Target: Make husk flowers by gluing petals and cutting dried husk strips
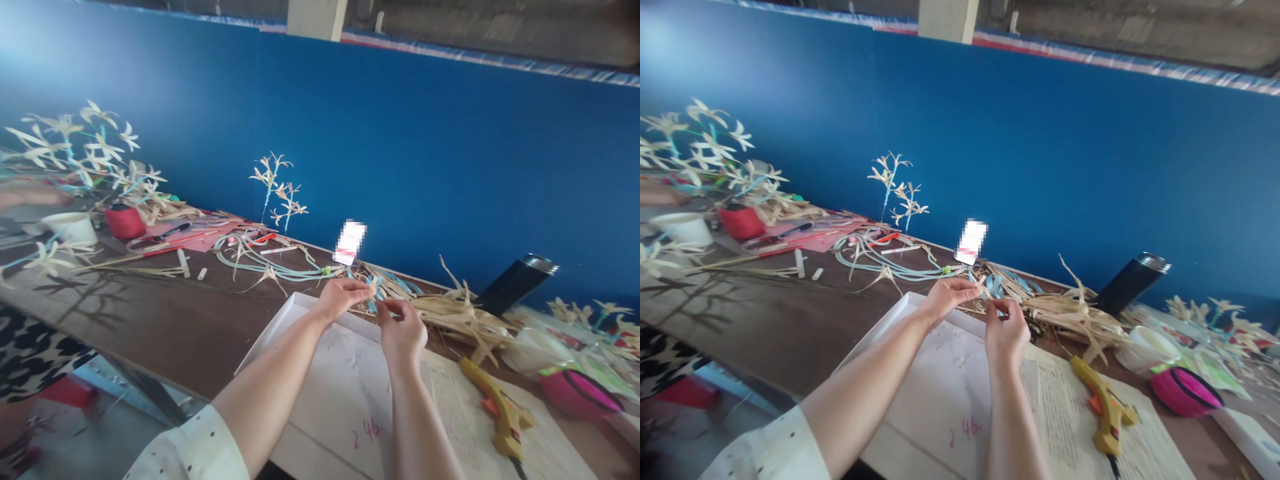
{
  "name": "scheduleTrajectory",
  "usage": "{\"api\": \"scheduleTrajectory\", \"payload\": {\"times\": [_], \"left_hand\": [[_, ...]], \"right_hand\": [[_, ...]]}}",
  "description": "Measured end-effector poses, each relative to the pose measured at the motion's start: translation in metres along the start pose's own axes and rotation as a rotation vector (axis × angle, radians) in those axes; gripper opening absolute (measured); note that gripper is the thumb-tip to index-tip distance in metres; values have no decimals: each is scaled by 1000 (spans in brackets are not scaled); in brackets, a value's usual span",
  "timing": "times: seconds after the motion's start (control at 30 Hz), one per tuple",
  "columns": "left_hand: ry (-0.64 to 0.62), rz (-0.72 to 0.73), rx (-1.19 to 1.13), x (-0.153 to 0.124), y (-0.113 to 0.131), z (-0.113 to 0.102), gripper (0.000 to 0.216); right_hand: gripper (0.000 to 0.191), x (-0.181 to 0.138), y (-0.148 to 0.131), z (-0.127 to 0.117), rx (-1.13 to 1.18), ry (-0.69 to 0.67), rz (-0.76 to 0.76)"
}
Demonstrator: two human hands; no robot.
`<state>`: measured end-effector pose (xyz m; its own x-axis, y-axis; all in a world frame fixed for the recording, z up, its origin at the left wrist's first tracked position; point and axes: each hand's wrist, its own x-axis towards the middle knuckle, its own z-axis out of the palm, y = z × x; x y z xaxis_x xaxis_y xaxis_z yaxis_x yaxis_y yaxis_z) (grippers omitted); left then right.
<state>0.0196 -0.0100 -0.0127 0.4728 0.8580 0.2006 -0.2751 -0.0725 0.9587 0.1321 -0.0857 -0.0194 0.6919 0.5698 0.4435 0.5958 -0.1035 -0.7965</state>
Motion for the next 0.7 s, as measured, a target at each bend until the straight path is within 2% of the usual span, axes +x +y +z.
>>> {"api": "scheduleTrajectory", "payload": {"times": [0.13, 0.3, 0.47, 0.7], "left_hand": [[-18, -125, -132, 2, -3, 1, 40], [-86, -196, -170, 0, -1, 1, 39], [-120, -184, -182, 1, -4, 0, 38], [-49, -141, -132, 4, -4, 0, 39]], "right_hand": [[25, -2, -2, -3, -82, 69, -59], [20, -5, -5, -4, -120, 71, -92], [19, -6, -4, -4, -135, 55, -148], [19, -7, -6, -1, -73, 26, -140]]}}
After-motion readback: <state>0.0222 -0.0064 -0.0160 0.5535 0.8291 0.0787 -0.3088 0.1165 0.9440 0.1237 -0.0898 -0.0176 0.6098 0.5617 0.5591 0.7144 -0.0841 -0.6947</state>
